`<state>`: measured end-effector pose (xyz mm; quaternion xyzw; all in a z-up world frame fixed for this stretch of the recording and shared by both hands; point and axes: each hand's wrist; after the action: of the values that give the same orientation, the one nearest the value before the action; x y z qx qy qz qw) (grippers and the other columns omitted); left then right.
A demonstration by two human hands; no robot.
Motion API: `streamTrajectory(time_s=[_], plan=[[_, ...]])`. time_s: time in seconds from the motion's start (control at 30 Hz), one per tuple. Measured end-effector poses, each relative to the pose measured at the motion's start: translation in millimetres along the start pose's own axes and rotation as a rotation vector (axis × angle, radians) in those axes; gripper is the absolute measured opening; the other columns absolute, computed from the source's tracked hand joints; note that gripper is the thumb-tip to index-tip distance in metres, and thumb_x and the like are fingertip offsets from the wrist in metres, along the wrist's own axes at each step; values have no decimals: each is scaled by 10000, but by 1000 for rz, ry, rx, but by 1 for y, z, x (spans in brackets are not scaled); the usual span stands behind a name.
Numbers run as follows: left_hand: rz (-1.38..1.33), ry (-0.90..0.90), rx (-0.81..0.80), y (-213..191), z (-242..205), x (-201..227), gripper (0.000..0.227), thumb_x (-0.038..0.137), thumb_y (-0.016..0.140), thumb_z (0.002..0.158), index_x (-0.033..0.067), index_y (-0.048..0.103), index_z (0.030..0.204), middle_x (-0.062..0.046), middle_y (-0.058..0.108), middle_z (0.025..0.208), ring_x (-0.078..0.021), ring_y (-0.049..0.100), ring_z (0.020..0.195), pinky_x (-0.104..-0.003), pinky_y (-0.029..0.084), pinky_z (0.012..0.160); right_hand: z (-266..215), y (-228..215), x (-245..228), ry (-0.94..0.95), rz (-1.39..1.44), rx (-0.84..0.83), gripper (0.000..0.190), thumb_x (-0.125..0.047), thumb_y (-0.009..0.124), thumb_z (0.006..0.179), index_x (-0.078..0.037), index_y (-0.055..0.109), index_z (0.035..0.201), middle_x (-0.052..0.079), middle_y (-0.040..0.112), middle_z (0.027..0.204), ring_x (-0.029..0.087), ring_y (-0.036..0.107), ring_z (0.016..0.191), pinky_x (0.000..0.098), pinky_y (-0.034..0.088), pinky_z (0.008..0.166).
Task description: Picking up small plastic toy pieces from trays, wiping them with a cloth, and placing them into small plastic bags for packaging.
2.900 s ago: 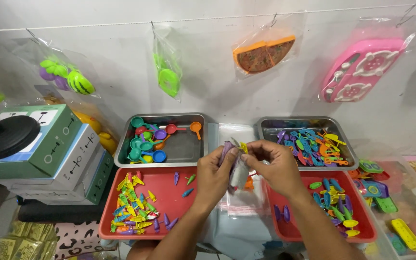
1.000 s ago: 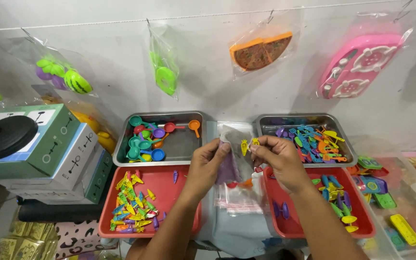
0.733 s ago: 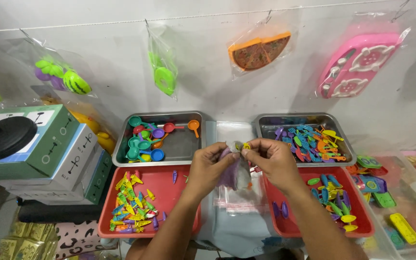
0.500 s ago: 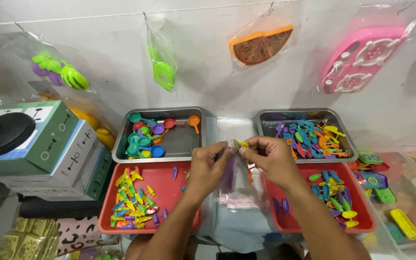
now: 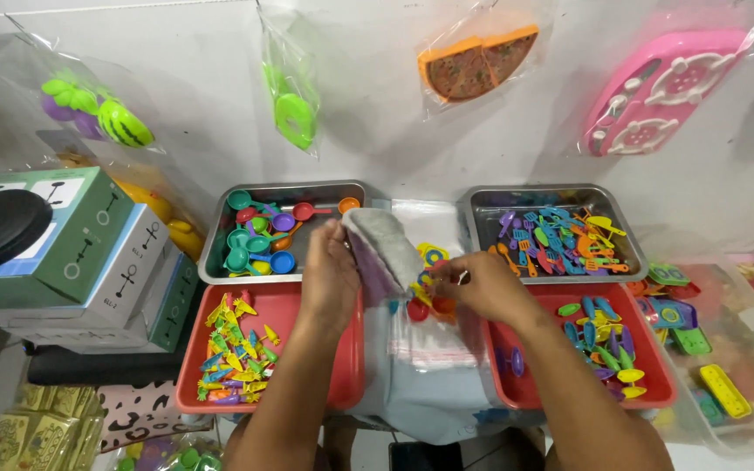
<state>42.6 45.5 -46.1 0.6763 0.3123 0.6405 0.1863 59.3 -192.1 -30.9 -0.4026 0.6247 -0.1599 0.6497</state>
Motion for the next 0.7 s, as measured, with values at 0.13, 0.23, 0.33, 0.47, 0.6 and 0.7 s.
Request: streamTrajectory(time_s=[0.13, 0.23, 0.33, 0.47, 0.6, 0.7], plan=[[108, 68, -5, 8, -13, 6, 489, 550, 581, 961, 119, 698, 1160, -85, 718, 1102, -237, 675, 1020, -422, 534, 939, 1, -7, -4, -40, 10, 198, 492, -373, 839, 804, -98, 765, 1206, 120, 792, 974, 313, 732, 810, 404, 563, 758], [93, 98, 50, 23, -22, 6, 180, 140, 741, 885, 81, 707, 1051, -111, 769, 950, -212, 753, 835, -340, 612, 748, 5, -3, 7, 8, 282, 50, 569, -545, 491, 1014, -112, 851, 926, 75, 788, 721, 193, 660, 707, 313, 506, 721], [-12, 66, -6, 45, -38, 9, 243, 50, 706, 862, 74, 692, 1104, -119, 773, 971, -221, 760, 860, -353, 611, 752, 1, 12, 19, -8, 517, -163, 859, -735, 336, 942, -34, 766, 1190, 129, 746, 1027, 288, 715, 936, 427, 460, 951], [16, 19, -190, 44, -37, 1, 377, 37, 660, 899, 56, 619, 1274, -179, 752, 1040, -272, 756, 891, -411, 619, 773, 1, 10, 19, -229, 714, 11, 362, -337, 743, 916, -28, 787, 1099, 86, 781, 951, 189, 696, 869, 366, 540, 863], [245, 4, -112, 36, -28, -2, 306, 96, 665, 950, 41, 615, 1247, -185, 769, 1007, -258, 765, 835, -374, 619, 726, -1, 4, 3, -134, 839, 72, 212, -165, 739, 941, 7, 778, 1059, 81, 777, 902, 157, 705, 822, 346, 580, 808], [337, 39, -130, 44, -35, 5, 435, 56, 717, 890, 17, 598, 1306, -220, 753, 1047, -314, 760, 907, -417, 620, 770, -3, 4, 3, -196, 892, 147, 210, -106, 755, 919, 17, 735, 1087, 129, 784, 898, 178, 709, 852, 384, 595, 819]])
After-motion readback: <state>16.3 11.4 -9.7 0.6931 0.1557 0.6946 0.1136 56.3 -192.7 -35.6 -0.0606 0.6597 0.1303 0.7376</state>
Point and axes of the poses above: each hand's wrist, its own z-axis towards the middle knuckle, its own y-axis out of the palm, x = y × z
